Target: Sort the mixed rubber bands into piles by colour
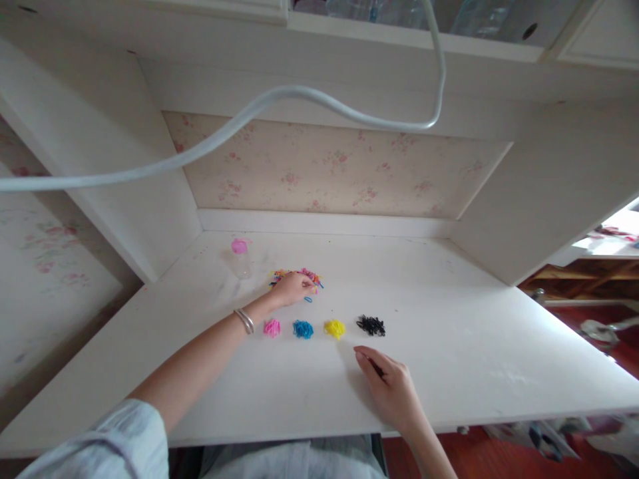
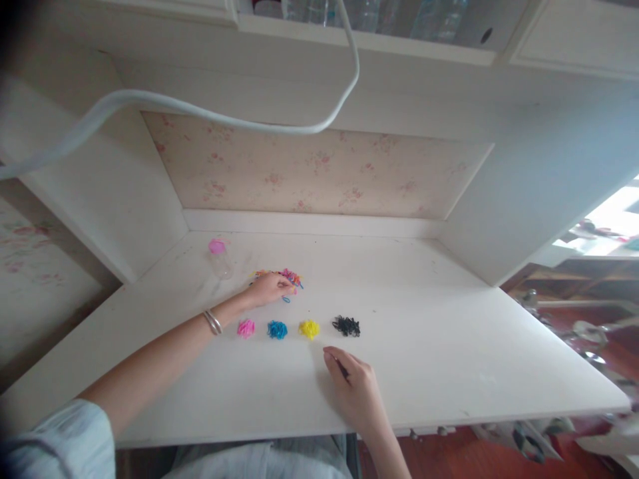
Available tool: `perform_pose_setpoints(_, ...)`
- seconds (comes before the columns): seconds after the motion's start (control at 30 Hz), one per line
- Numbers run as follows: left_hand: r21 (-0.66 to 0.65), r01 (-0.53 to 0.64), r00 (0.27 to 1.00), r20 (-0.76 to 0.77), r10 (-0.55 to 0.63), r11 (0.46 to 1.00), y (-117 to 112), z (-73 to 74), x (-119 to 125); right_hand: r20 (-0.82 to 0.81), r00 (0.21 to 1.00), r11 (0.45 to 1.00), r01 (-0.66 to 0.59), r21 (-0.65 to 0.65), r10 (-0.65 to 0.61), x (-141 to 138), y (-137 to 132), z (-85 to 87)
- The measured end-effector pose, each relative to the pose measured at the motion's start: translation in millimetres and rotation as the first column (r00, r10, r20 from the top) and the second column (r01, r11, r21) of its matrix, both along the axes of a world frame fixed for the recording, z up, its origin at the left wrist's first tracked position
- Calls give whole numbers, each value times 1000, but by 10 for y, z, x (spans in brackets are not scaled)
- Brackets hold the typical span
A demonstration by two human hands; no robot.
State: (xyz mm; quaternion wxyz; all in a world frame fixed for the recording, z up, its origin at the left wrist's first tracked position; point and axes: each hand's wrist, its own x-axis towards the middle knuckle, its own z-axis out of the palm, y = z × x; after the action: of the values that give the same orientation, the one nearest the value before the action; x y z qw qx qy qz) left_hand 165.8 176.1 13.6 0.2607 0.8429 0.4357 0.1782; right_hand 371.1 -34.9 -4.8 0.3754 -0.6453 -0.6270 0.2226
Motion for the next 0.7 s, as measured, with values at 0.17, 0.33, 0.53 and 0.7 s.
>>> perform_pose_setpoints(0.17, -140, -58, 995, 70, 69, 988, -69, 121, -5, -7, 1000, 1000, -3, 3, 3, -11, 0, 23)
perform_pose_setpoints(0.33, -273, -82, 991, 76, 107, 958, -301, 287, 71, -4, 1000, 1000, 0, -6, 0, -19, 3, 26)
perform_pose_setpoints(0.53, -386, -93, 993, 33, 115, 918, -602, 395, 255, -11, 1000, 1000, -12, -14, 12, -24, 6, 10)
perform_pose_setpoints(0.7, -414, -146, 988, -21, 151, 898, -685, 338, 375, -20, 1000, 1000, -13, -6, 12, -27, 8, 12)
